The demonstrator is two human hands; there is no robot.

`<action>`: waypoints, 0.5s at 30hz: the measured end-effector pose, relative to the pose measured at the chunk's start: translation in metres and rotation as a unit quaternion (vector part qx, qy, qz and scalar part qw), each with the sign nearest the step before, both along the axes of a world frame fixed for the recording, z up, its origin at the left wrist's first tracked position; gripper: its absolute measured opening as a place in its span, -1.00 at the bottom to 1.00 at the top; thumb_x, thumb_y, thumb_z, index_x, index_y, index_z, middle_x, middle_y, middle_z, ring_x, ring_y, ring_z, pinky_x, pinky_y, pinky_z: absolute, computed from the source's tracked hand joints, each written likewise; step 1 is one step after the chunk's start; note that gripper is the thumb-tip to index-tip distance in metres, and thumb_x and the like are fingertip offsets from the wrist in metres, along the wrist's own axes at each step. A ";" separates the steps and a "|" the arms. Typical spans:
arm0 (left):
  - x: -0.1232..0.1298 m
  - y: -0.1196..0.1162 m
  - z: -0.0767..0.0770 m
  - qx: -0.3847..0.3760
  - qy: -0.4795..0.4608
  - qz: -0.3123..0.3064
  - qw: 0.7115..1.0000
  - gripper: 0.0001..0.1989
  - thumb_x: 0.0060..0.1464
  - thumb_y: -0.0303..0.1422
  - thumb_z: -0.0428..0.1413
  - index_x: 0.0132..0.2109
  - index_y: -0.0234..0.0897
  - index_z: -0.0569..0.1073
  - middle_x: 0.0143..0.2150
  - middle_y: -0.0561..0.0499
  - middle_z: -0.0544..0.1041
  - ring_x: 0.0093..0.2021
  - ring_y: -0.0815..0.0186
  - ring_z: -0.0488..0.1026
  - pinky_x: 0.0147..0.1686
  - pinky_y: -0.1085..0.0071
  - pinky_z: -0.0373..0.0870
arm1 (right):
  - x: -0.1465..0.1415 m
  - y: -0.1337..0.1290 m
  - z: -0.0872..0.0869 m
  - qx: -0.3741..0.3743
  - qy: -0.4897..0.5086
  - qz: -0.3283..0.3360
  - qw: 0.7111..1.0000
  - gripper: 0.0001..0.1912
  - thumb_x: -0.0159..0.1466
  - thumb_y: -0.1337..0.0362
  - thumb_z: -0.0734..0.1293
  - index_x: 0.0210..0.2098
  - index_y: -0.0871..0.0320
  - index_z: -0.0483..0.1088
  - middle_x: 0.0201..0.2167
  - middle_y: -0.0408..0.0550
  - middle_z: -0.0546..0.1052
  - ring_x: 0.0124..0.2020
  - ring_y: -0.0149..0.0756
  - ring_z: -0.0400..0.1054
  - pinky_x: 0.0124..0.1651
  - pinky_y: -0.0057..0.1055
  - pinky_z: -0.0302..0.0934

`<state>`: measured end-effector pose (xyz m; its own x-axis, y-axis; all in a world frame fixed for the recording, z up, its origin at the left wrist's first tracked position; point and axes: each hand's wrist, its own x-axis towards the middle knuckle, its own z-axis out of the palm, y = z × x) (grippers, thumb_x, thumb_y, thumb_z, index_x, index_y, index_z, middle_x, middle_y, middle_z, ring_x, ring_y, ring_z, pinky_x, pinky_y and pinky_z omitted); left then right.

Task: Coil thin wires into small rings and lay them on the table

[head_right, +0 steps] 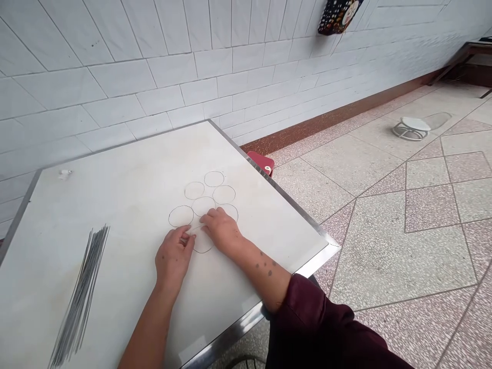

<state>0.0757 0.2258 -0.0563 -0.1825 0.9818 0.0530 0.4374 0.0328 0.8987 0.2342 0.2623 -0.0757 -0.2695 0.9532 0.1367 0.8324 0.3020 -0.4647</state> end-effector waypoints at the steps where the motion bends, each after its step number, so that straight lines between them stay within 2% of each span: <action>1: 0.000 0.000 -0.001 0.002 0.001 0.000 1.000 -0.81 -0.08 -0.42 0.23 -0.26 -0.04 0.58 -0.35 0.03 0.47 -0.44 0.21 0.30 -0.49 0.38 0.04 | -0.002 0.002 -0.001 0.004 -0.004 0.007 1.000 -0.86 0.33 0.34 0.33 -0.11 0.11 0.45 -0.20 0.01 0.45 -0.13 -0.18 0.24 -0.25 -0.35 0.21; 3: 0.001 0.000 -0.003 0.006 0.004 0.001 1.000 -0.79 -0.06 -0.44 0.21 -0.24 -0.04 0.58 -0.37 0.04 0.46 -0.44 0.22 0.29 -0.49 0.38 0.03 | -0.005 0.005 -0.003 0.011 -0.012 0.021 1.000 -0.91 0.34 0.37 0.30 -0.21 0.13 0.46 -0.25 0.00 0.45 -0.18 -0.20 0.22 -0.28 -0.37 0.18; 7: 0.000 0.000 -0.007 0.015 0.012 -0.001 1.000 -0.77 -0.04 -0.46 0.19 -0.22 -0.04 0.58 -0.36 0.03 0.46 -0.44 0.22 0.29 -0.48 0.39 0.04 | -0.010 0.010 -0.007 0.032 -0.031 0.052 0.998 -0.82 0.33 0.49 0.24 -0.34 0.16 0.42 -0.34 0.02 0.41 -0.23 -0.21 0.20 -0.34 -0.38 0.12; 11: -0.001 0.001 -0.008 0.026 0.019 -0.003 0.999 -0.77 -0.04 -0.43 0.20 -0.19 -0.04 0.58 -0.25 -0.02 0.51 -0.30 0.15 0.35 -0.43 0.36 0.12 | -0.010 0.010 -0.007 0.061 -0.037 0.087 0.994 -0.82 0.34 0.47 0.21 -0.33 0.18 0.40 -0.34 0.04 0.40 -0.24 -0.18 0.20 -0.28 -0.33 0.14; 13: -0.002 0.002 -0.005 0.026 0.016 -0.006 1.000 -0.81 -0.02 -0.40 0.20 -0.22 -0.04 0.59 -0.21 -0.05 0.53 -0.21 0.10 0.36 -0.37 0.34 0.18 | -0.009 0.007 -0.002 0.076 -0.030 0.107 0.991 -0.84 0.36 0.41 0.20 -0.30 0.17 0.39 -0.31 0.04 0.41 -0.24 -0.19 0.20 -0.24 -0.31 0.17; 15: -0.004 0.001 -0.002 0.013 0.003 -0.016 1.000 -0.87 0.03 -0.35 0.17 -0.26 -0.06 0.60 -0.23 -0.05 0.54 -0.21 0.09 0.37 -0.34 0.32 0.22 | -0.006 0.004 0.004 0.088 -0.024 0.121 0.988 -0.84 0.38 0.38 0.18 -0.29 0.16 0.38 -0.29 0.03 0.41 -0.22 -0.20 0.21 -0.21 -0.31 0.18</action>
<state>0.0715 0.2269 -0.0579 -0.1510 0.9854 0.0789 0.4437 -0.0038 0.8962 0.2278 0.2664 -0.0715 -0.4960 0.8228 0.2773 0.7458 0.5673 -0.3492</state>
